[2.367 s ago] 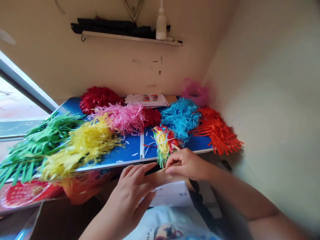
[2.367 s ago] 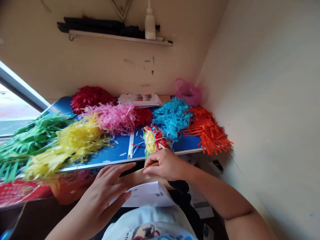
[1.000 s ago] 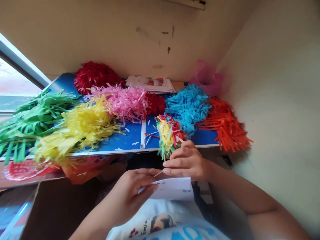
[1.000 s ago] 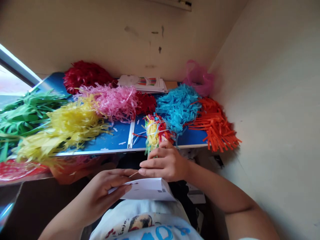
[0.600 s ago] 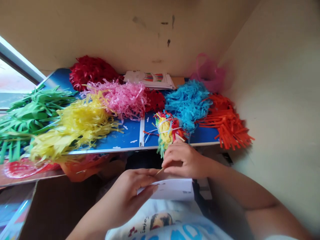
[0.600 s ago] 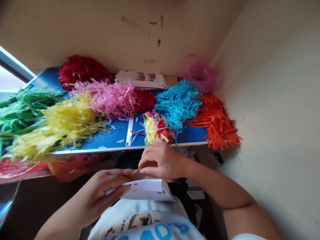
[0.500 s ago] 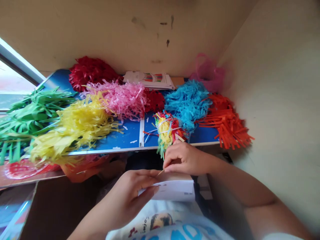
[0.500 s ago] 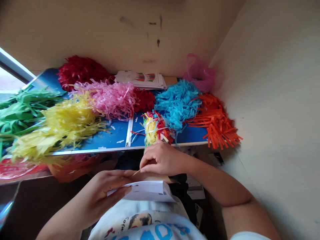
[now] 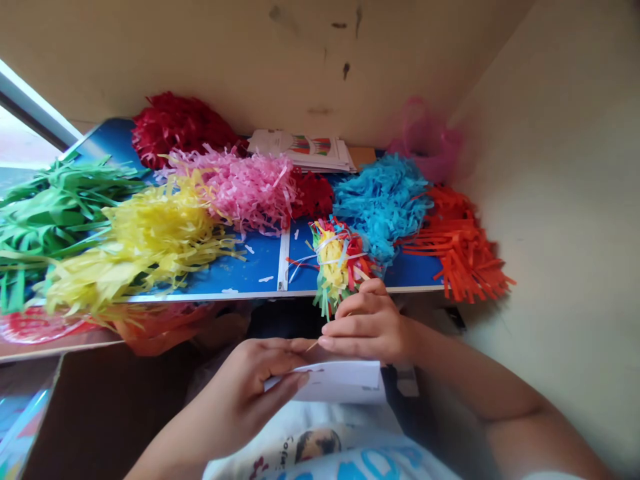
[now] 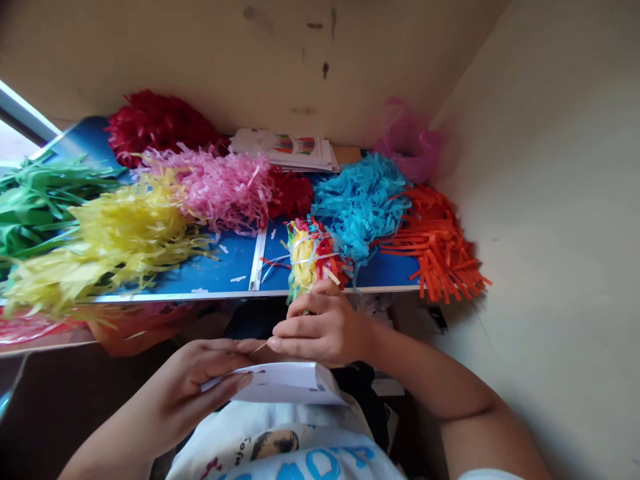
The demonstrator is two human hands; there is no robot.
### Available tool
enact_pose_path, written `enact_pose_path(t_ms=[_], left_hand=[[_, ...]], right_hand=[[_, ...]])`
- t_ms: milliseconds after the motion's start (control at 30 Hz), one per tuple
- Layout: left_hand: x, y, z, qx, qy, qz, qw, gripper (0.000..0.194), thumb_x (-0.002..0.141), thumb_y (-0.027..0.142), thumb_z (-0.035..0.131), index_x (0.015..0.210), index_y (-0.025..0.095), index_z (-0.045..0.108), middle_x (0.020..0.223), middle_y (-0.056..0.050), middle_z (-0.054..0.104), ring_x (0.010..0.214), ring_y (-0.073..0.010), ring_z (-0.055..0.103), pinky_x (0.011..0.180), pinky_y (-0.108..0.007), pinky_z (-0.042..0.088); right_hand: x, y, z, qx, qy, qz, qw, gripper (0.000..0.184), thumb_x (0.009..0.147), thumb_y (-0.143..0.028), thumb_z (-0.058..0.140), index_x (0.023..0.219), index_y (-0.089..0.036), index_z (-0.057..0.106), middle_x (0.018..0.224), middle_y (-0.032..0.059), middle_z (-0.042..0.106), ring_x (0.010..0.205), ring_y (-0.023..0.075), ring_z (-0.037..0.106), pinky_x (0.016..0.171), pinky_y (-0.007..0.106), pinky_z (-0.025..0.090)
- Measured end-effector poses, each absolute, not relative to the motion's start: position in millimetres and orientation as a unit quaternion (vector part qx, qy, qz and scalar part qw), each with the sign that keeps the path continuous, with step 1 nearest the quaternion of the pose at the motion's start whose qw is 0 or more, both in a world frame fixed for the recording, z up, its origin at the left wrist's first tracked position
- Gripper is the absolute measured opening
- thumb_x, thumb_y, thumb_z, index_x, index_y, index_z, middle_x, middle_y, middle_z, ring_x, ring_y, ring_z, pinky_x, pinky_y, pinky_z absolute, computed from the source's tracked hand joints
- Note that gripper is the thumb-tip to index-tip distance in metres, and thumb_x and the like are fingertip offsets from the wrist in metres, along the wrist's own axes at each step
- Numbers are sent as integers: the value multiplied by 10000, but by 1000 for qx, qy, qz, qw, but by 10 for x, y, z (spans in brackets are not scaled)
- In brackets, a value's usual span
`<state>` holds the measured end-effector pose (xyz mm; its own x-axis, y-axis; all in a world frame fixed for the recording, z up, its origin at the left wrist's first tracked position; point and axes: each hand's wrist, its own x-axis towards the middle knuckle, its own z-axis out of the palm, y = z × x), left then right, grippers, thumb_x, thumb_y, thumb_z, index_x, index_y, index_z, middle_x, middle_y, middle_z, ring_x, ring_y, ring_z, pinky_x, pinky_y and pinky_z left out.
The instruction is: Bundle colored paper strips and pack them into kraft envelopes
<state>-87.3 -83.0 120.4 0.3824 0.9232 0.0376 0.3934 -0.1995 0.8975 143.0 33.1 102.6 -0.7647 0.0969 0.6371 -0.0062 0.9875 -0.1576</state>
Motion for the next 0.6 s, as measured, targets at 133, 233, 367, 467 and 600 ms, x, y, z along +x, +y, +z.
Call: enact_pose_path(t_ms=[133, 233, 367, 467, 600], left_hand=[[-857, -774, 1221, 685, 456, 291, 489, 172, 925, 219, 549, 915, 211, 721, 1020, -41, 747, 769, -125, 699, 685, -165, 534], [-857, -759, 1220, 681, 460, 292, 489, 169, 923, 217, 552, 902, 210, 719, 946, -29, 749, 761, -128, 698, 664, -160, 527], [-870, -754, 1222, 686, 460, 298, 478, 181, 920, 214, 551, 917, 214, 731, 1043, -45, 751, 814, -146, 710, 697, -173, 537], [-876, -750, 1231, 688, 454, 298, 481, 197, 920, 219, 552, 980, 225, 739, 1105, -52, 744, 881, -164, 718, 741, -185, 545], [-867, -765, 1240, 693, 459, 304, 465, 201, 923, 230, 549, 939, 219, 750, 1093, -57, 749, 938, -185, 718, 775, -198, 550]], right_hand=[[1436, 360, 984, -13, -942, 89, 323, 226, 1017, -219, 487, 994, -278, 705, 994, -59, 774, 903, 115, 652, 845, 342, 370], [1414, 374, 979, -2, -942, 109, 317, 235, 1020, -196, 467, 987, -231, 697, 1001, -17, 772, 880, 108, 667, 812, 322, 407], [1375, 370, 1007, -13, -930, 162, 329, 166, 995, -212, 521, 974, -197, 685, 938, 29, 766, 829, 111, 676, 798, 304, 425], [1358, 344, 1020, -26, -921, 203, 333, 157, 984, -231, 534, 949, -184, 679, 908, 51, 752, 831, 132, 672, 804, 309, 441], [1331, 309, 996, -33, -897, 265, 353, 155, 976, -248, 547, 932, -170, 673, 897, 68, 738, 858, 148, 666, 812, 311, 459]])
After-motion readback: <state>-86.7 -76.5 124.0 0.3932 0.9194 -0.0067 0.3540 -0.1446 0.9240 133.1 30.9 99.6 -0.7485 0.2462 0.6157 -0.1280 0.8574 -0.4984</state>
